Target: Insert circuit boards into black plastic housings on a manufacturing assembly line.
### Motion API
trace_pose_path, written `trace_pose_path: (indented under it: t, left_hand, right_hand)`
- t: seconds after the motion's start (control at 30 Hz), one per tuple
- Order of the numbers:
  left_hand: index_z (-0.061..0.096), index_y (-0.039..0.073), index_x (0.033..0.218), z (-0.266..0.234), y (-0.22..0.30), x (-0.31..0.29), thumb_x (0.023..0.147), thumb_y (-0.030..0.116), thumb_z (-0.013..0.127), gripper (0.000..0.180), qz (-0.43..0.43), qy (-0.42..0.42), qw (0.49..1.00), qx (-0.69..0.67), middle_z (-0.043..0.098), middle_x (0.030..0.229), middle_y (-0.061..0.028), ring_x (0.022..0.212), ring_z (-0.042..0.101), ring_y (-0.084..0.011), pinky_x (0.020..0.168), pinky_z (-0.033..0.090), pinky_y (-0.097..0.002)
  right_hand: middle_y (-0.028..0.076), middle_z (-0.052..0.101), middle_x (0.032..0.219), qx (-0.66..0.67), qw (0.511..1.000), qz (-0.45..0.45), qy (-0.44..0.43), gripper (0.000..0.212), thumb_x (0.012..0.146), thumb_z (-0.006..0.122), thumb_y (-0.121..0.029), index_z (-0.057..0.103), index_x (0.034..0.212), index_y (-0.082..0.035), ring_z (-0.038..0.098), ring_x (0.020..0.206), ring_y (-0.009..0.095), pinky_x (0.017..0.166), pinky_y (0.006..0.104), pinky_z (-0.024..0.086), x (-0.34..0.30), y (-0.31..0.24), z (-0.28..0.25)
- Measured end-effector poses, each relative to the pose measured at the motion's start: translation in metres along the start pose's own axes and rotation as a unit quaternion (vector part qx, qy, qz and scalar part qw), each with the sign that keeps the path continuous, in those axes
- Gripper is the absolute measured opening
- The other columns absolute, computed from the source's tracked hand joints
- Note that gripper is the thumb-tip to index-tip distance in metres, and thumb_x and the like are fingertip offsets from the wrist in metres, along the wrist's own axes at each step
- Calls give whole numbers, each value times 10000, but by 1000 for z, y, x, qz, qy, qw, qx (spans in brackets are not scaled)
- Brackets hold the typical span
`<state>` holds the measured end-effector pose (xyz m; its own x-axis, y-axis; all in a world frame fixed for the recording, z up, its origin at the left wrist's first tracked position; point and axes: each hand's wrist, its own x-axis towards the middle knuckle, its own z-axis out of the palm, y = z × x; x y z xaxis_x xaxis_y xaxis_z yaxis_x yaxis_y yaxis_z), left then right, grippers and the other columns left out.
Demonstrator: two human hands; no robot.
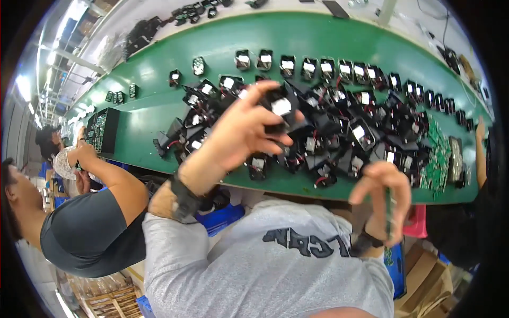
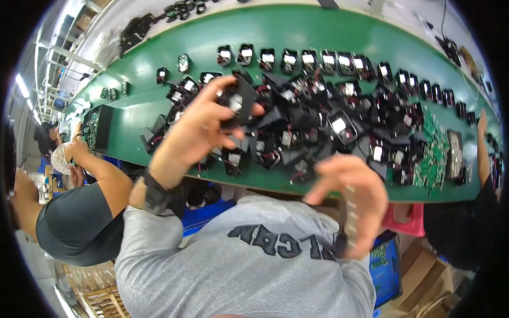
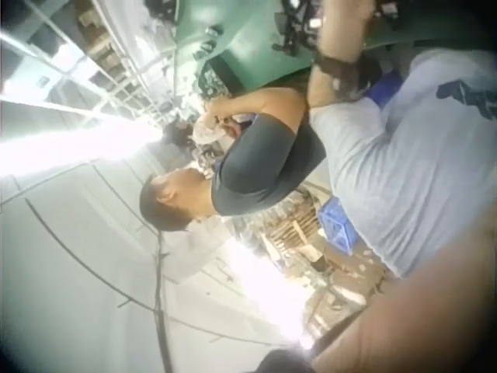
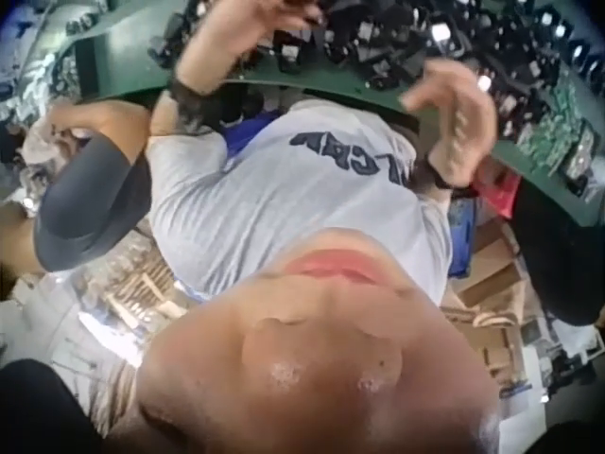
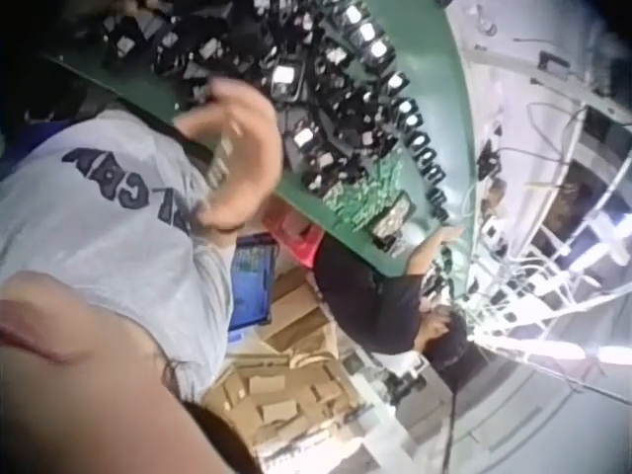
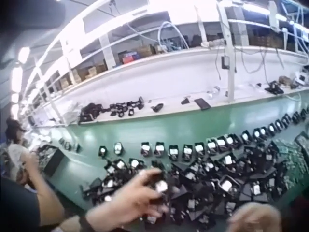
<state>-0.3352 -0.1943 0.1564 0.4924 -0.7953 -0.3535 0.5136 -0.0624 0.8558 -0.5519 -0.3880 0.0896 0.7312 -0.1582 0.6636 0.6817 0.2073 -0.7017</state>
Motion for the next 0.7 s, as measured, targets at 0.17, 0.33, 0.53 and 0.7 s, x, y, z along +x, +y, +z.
trace_pose_path:
  t: [0.17,0.33,0.53,0.7]
  left_hand:
    - [241,141,1446,39,-83,-2,870,189,475,623,28,-79,990,-112,510,1305,-237,983,655,-269,770,590,-413]
    - [189,144,1483,61,-117,6,947,76,438,594,74,-44,996,-33,587,1153,-174,940,638,-201,750,559,-312]
    - [305,171,1439,64,-143,17,924,124,579,585,111,-72,991,-9,533,1220,-118,1057,560,-170,829,520,-308]
    - [299,140,1416,73,-145,19,885,95,616,620,122,-65,989,-56,520,1207,-142,1068,570,-206,868,535,-368]
  right_hand:
    - [259,356,1401,96,982,164,-2,932,591,847,-401,452,1306,47,637,985,299,778,341,514,-9,13,19]
    - [294,358,1395,40,958,273,84,925,602,831,-466,476,1286,45,628,1018,311,790,333,513,-27,2,17]
    - [277,532,1215,46,965,245,83,898,588,849,-339,449,1275,79,600,1070,354,935,455,487,-46,1,12]
    - [299,544,1133,74,952,261,145,1025,646,773,-544,360,1304,125,616,1031,391,899,481,522,-52,-2,-6]
